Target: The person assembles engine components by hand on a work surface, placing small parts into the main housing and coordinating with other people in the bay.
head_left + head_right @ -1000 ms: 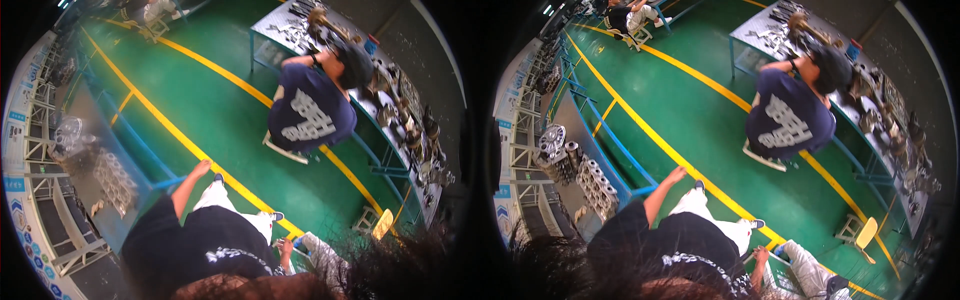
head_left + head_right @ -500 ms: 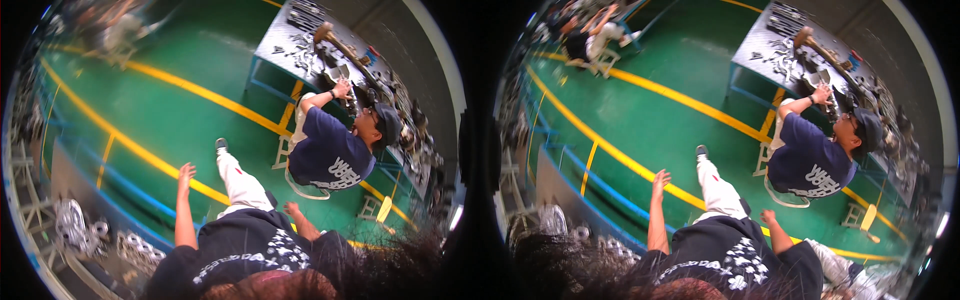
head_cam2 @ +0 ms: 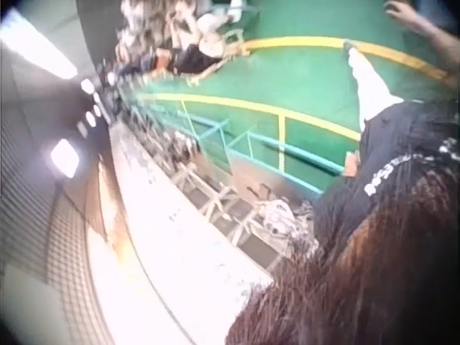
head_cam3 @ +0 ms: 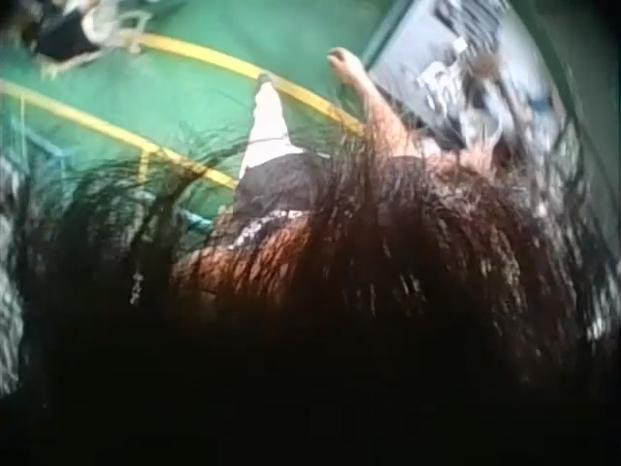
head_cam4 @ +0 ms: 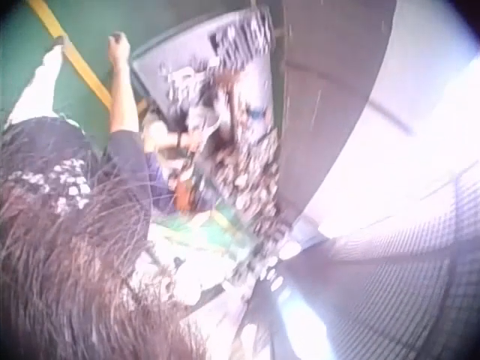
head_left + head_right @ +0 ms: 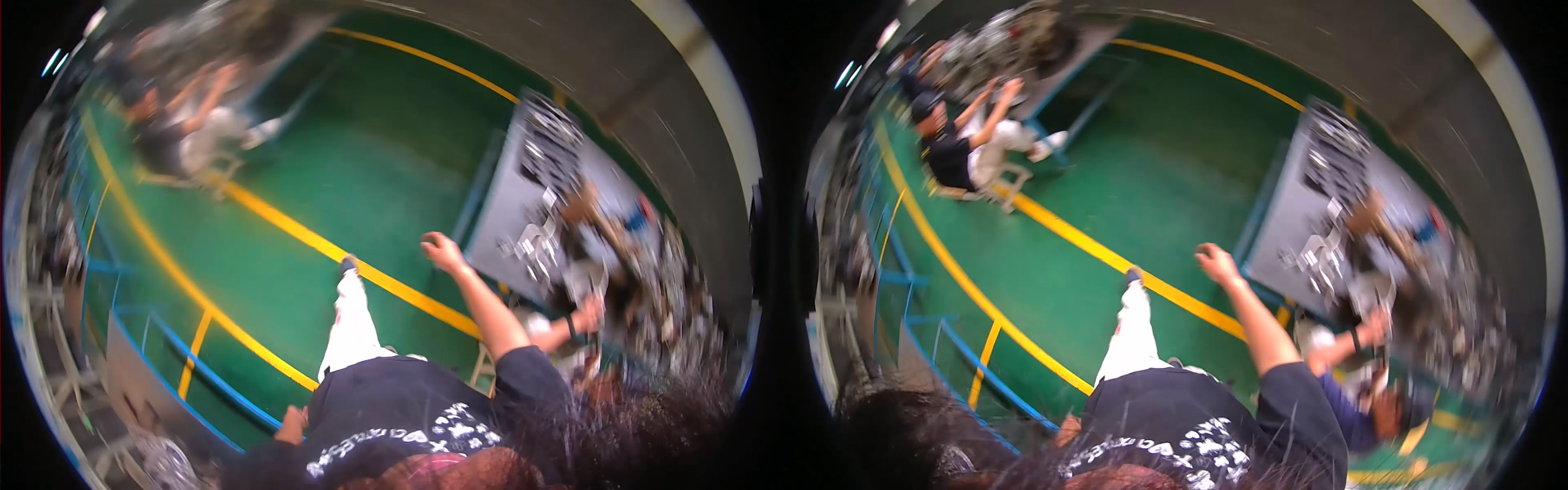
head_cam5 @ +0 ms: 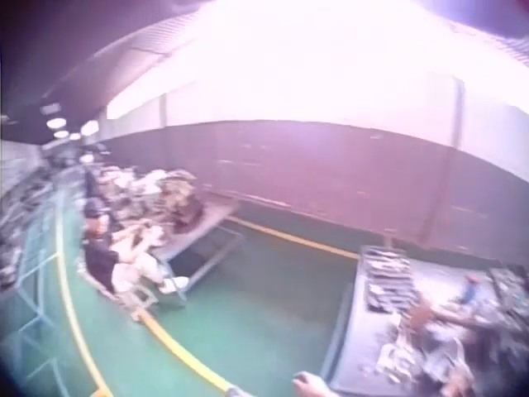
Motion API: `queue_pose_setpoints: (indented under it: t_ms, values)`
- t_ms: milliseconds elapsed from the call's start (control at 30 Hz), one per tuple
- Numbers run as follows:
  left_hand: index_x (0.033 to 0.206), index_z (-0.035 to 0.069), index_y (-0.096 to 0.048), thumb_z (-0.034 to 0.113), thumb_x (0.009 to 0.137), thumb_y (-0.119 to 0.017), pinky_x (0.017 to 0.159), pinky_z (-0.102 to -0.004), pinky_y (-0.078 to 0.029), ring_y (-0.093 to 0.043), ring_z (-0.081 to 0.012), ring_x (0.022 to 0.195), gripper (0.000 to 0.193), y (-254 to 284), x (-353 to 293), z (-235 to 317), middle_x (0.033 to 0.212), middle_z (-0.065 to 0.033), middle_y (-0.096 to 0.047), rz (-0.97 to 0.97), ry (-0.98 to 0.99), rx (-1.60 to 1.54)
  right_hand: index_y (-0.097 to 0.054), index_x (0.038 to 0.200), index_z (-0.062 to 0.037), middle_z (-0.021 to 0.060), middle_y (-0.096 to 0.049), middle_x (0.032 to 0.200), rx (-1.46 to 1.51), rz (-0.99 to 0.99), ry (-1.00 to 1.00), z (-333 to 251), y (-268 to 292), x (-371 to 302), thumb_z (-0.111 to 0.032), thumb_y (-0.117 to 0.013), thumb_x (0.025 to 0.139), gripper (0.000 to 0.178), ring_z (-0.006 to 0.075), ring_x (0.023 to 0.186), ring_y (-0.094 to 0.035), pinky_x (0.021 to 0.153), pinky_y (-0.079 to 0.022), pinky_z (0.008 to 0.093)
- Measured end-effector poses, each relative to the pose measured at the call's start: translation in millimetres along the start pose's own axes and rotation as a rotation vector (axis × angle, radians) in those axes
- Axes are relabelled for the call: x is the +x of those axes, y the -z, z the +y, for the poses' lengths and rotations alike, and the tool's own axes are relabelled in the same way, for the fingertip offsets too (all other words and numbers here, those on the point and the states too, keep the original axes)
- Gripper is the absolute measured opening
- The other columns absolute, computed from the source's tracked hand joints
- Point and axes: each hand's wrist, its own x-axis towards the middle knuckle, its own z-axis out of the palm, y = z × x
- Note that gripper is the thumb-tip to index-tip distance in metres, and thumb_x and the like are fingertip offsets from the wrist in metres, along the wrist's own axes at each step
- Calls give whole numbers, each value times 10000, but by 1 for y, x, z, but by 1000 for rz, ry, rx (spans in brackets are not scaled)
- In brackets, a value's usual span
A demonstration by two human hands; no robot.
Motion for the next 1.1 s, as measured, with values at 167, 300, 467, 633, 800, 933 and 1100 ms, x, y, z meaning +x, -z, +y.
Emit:
queue_pose_setpoints:
  t_ms: [167, 300, 467, 633, 800, 933, 1100]
  values:
    - [1517, 142, -310, 351, 1017, -317, 969, -455, -477, -480, -285, 1328, 542, -191, 53, 226, 1497, -65, -462, -52, -158, -336, -575, 1250, -29, 71, -668, 793, 366, 70, -336, 40, 81, 201, -256, -604, 952, 376, 135, 579, -597, 476, -452, 263]
    - [1314, 84, -510, 384, 979, -510, 978, -412, -506, -601, -272, 1126, 450, -462, 53, 418, 1258, -152, -615, -37, -698, -165, -589, 1127, -63, 61, -642, 751, 280, -55, -359, -2, 110, 278, -238, -485, 981, 250, 152, 592, -591, 473, -437, 256]
    - [1278, 131, -558, 359, 1021, -527, 742, -271, -516, -629, -124, 856, 345, -856, -184, 592, 1048, -31, -678, -612, -1051, 629, -622, 1112, -146, 60, -722, 1027, 410, -28, -1077, 84, 160, 316, -349, -545, 928, 284, 238, 729, -644, 672, -504, 442]
    - [1233, 79, -579, 283, 1015, -540, 747, -282, -516, -621, -122, 843, 301, -1070, -240, 777, 1015, -45, -674, -653, -1307, 680, -544, 1303, -144, 89, -627, 1267, 745, -51, -1113, 98, 150, 495, -336, -469, 995, 371, 293, 905, -596, 822, -487, 437]
    - [1242, 43, -547, 223, 990, -562, 710, -317, -549, -634, -148, 798, 310, -1180, -220, 904, 984, -64, -670, -196, -1189, 404, -418, 1466, -112, 107, -513, 1459, 706, -217, -920, 3, 248, 675, -314, -422, 1014, 495, 292, 1138, -617, 925, -483, 420]
    - [1376, 21, -390, 138, 937, -631, 678, -341, -573, -646, -187, 797, 514, -1266, -249, 981, 1076, -131, -621, -276, -1109, -27, -593, 1268, -116, 69, -701, 1135, 317, 161, -1197, -13, 360, 824, -257, -482, 963, 354, 217, 727, -635, 582, -452, 386]
    - [1406, 12, -351, 99, 897, -675, 720, -363, -591, -645, -198, 830, 610, -1336, -196, 1089, 1105, -148, -602, -88, -1133, -237, -598, 1259, -131, 64, -696, 1119, 277, 182, -894, -116, 419, 1088, -301, -521, 954, 357, 204, 779, -658, 654, -482, 361]
